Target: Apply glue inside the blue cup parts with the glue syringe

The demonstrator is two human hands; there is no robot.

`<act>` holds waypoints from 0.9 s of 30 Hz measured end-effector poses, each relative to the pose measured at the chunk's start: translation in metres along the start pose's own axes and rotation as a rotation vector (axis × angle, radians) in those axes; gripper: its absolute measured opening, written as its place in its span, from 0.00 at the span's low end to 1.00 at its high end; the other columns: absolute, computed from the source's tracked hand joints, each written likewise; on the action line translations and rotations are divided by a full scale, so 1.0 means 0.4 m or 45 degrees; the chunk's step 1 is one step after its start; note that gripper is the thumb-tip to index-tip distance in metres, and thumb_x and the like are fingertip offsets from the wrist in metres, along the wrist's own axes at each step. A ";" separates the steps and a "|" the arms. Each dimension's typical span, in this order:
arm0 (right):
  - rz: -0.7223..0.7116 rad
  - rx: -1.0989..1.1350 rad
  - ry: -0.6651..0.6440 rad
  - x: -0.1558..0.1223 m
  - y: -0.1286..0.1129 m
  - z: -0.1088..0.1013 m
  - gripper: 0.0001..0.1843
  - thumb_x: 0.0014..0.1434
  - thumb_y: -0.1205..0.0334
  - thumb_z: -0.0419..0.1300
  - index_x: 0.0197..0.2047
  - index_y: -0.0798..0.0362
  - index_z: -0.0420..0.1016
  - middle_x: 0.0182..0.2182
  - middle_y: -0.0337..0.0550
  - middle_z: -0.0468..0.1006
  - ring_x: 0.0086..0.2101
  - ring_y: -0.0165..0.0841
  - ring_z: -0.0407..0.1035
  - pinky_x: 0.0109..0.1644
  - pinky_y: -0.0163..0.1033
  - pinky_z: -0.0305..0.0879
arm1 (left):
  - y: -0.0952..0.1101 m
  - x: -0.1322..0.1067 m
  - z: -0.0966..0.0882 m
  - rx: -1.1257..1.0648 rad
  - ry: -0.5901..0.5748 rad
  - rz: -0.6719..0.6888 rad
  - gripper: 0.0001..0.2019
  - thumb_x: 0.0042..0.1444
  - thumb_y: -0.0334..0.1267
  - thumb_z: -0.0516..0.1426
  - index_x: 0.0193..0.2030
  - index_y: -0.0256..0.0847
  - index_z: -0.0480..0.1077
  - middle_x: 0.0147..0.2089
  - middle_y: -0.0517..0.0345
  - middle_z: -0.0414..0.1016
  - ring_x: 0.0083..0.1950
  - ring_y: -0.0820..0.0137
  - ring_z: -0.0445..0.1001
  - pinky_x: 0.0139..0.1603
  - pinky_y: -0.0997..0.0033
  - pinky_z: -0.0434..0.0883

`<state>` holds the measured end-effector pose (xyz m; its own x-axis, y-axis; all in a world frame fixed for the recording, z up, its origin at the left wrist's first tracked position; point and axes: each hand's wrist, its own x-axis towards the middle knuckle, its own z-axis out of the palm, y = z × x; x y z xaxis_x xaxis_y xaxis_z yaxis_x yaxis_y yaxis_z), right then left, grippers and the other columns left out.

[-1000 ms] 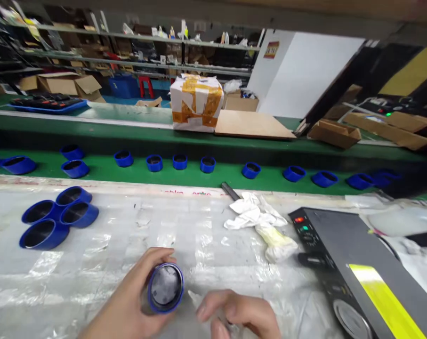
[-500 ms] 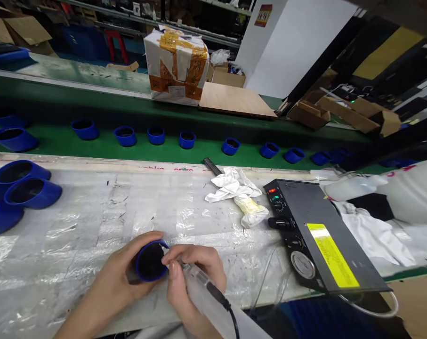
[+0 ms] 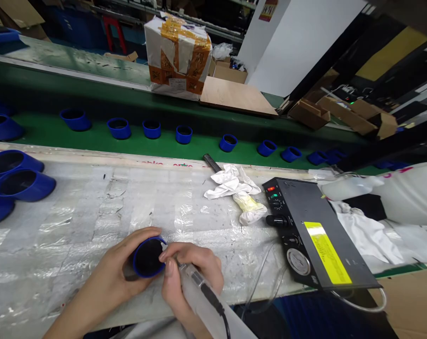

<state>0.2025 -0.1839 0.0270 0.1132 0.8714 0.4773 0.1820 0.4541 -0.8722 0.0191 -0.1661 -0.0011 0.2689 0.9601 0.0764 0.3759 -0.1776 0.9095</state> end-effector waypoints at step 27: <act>0.100 -0.121 0.062 -0.042 -0.033 -0.028 0.10 0.69 0.70 0.65 0.46 0.45 0.72 0.35 0.38 0.85 0.34 0.34 0.83 0.43 0.40 0.79 | 0.005 0.002 -0.004 0.028 -0.018 -0.044 0.27 0.57 0.30 0.65 0.65 0.48 0.75 0.67 0.51 0.83 0.67 0.52 0.83 0.70 0.48 0.80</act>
<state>0.2093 -0.2066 0.0315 0.1773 0.8926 0.4146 0.2622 0.3632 -0.8941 0.0189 -0.1654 0.0015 0.2680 0.9626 0.0392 0.4046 -0.1493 0.9022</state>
